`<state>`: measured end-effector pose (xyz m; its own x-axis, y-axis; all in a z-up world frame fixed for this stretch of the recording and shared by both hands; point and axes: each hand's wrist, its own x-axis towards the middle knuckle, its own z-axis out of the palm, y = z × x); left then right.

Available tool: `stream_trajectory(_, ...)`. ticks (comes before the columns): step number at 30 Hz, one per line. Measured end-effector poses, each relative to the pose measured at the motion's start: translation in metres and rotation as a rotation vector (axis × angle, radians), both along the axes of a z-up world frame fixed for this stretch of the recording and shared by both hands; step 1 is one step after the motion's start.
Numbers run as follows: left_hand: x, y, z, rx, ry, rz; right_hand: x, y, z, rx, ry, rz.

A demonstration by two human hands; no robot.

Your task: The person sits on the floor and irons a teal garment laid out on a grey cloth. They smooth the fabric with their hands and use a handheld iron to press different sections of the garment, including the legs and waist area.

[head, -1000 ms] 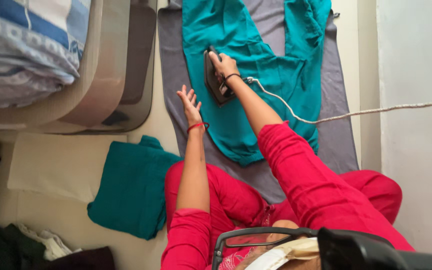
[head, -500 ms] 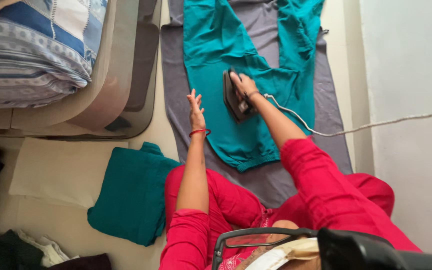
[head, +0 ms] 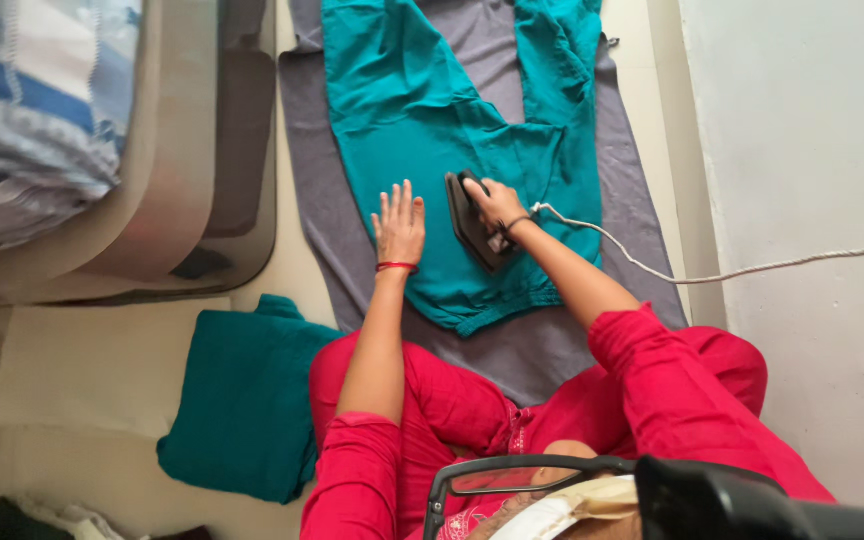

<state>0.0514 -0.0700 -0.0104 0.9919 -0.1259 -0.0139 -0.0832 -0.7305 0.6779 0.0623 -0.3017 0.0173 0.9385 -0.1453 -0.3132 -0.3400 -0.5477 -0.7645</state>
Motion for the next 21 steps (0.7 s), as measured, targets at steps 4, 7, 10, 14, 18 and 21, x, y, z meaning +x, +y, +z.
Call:
stream_trajectory(4, -0.001, 0.005, 0.017, 0.189, 0.049, -0.046, 0.055, -0.008, -0.012, -0.023, -0.029, -0.013)
stream_trajectory(7, -0.003, 0.004, 0.018, 0.271, 0.079, -0.089, 0.106, -0.019, -0.026, -0.019, -0.090, -0.038)
stream_trajectory(10, -0.001, 0.005, 0.017, 0.355, 0.097, -0.115, 0.160, -0.026, -0.042, -0.055, -0.147, -0.064)
stream_trajectory(14, -0.002, 0.007, 0.024, 0.457, 0.144, -0.161, 0.229, -0.033, -0.056, -0.017, -0.127, -0.155)
stream_trajectory(18, 0.001, 0.009, 0.032, 0.480, 0.215, -0.171, 0.260, -0.036, -0.046, -0.018, -0.156, -0.170)
stream_trajectory(21, 0.002, 0.011, 0.028, 0.467, 0.237, -0.163, 0.249, -0.029, -0.030, 0.143, -0.035, -0.256)
